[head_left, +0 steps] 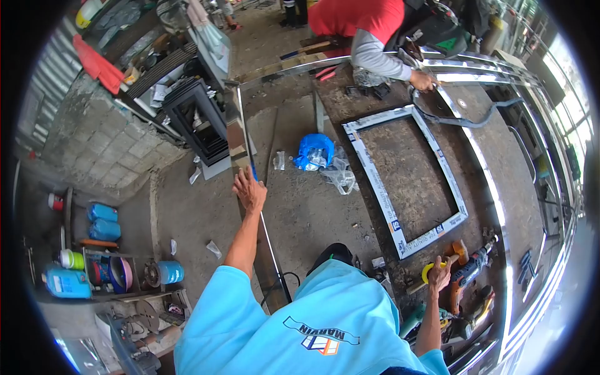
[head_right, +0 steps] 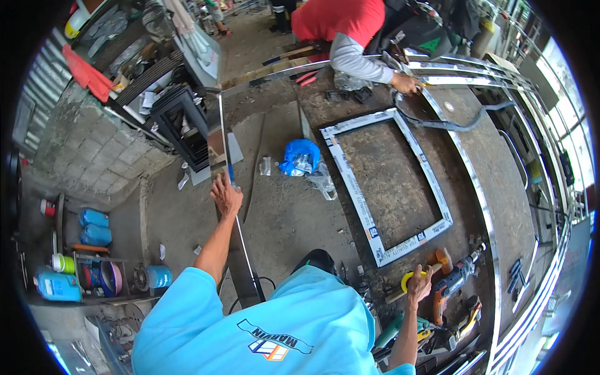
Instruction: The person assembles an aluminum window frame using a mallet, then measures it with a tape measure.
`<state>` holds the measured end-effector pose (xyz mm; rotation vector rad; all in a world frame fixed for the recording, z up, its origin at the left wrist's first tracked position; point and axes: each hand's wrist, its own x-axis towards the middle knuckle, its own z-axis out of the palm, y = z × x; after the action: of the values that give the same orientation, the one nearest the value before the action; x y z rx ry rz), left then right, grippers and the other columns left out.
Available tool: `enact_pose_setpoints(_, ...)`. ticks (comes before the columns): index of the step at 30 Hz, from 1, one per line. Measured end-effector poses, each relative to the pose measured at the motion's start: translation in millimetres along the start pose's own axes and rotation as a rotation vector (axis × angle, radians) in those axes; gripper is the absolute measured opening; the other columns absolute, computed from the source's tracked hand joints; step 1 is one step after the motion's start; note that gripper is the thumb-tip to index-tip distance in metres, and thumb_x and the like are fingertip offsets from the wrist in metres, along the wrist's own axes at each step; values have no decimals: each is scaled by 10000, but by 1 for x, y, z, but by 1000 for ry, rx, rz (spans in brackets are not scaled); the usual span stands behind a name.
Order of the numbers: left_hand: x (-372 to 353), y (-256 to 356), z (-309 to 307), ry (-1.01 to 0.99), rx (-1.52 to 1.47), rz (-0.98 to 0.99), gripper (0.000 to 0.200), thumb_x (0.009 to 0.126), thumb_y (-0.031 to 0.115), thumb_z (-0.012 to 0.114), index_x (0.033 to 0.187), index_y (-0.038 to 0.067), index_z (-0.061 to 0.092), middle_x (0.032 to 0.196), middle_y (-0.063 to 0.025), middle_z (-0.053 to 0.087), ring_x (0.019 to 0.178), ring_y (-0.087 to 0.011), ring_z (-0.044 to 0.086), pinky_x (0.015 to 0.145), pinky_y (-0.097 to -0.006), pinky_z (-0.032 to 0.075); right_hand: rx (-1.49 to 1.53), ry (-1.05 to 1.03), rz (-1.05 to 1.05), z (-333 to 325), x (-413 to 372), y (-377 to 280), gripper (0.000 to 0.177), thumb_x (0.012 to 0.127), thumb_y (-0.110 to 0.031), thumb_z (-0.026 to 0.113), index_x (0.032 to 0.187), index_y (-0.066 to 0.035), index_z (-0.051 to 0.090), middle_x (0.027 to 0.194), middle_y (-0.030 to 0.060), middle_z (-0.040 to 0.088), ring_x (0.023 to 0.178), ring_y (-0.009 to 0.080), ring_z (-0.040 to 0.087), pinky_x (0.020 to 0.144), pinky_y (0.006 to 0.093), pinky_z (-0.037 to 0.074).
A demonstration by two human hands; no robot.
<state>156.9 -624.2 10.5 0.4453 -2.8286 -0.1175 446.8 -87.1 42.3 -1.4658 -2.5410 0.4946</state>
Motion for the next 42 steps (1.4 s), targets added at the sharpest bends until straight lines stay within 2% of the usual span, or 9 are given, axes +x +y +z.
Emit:
enact_pose_setpoints(2, -2, 4, -5, 8, -13, -21, 733, 739, 228, 702, 1376, 107, 359, 1391, -134, 357, 1287, -321, 309, 1025, -484, 252, 2, 13, 17, 4, 0, 0, 496, 857, -483, 507, 1222, -150, 535, 1041, 240, 631, 986, 418, 591, 849, 468, 448)
enact_pose_setpoints(13, -1, 0, -1, 53, -51, 3, 733, 728, 196, 694, 1376, 96, 366, 1383, -157, 386, 1261, -342, 347, 1009, -487, 269, -22, 43, -69, 16, 8, 12, 513, 861, -485, 495, 1193, -97, 547, 924, 263, 644, 839, 442, 617, 745, 487, 469)
enact_pose_setpoints(25, -1, 0, -1, 30, -57, -9, 721, 740, 197, 680, 1381, 101, 364, 1381, -153, 382, 1268, -343, 332, 1016, -489, 259, -77, 46, -213, 39, -13, -8, 452, 877, -426, 500, 1220, -131, 502, 1037, 217, 636, 881, 407, 623, 734, 470, 484)
enact_pose_setpoints(26, -1, 1, -2, 35, -65, -1, 715, 741, 194, 674, 1380, 100, 365, 1376, -157, 385, 1266, -345, 335, 1016, -492, 259, -80, 129, -261, 51, -7, 5, 421, 882, -409, 493, 1201, -135, 507, 989, 226, 644, 859, 407, 627, 710, 475, 486)
enact_pose_setpoints(30, -1, 0, 0, 60, -57, 16, 707, 738, 186, 667, 1374, 94, 370, 1365, -167, 391, 1259, -347, 344, 1014, -495, 262, -69, 64, -231, 41, -9, -5, 398, 882, -408, 493, 1181, -147, 522, 842, 230, 658, 787, 405, 637, 692, 477, 486)
enact_pose_setpoints(34, 0, -1, 2, 56, -55, 17, 708, 739, 187, 667, 1374, 94, 369, 1369, -166, 388, 1263, -349, 341, 1012, -496, 264, -90, 57, -266, 52, 5, 9, 413, 885, -407, 489, 1197, -138, 523, 826, 233, 657, 756, 400, 637, 681, 476, 485)
enact_pose_setpoints(37, -1, -2, 3, 31, -16, 11, 725, 749, 221, 687, 1376, 101, 343, 1384, -140, 357, 1275, -334, 319, 1026, -490, 252, -141, -53, -330, 50, 14, 4, 476, 891, -390, 484, 1287, -126, 458, 816, 238, 654, 727, 395, 635, 670, 474, 479)
enact_pose_setpoints(39, 0, -1, 2, 22, -11, 3, 720, 754, 222, 684, 1376, 96, 343, 1390, -140, 349, 1278, -333, 314, 1027, -490, 250, -356, -166, -324, 48, 22, -9, 555, 896, -370, 479, 1376, -119, 358, 800, 244, 652, 700, 402, 629, 665, 476, 472)
enact_pose_setpoints(42, 0, 1, 0, -4, -14, -13, 715, 760, 224, 682, 1377, 97, 344, 1395, -138, 341, 1281, -333, 310, 1027, -491, 250, -299, -147, -344, 51, 22, -1, 599, 895, -357, 480, 1416, -133, 287, 829, 260, 648, 735, 411, 626, 676, 484, 465)
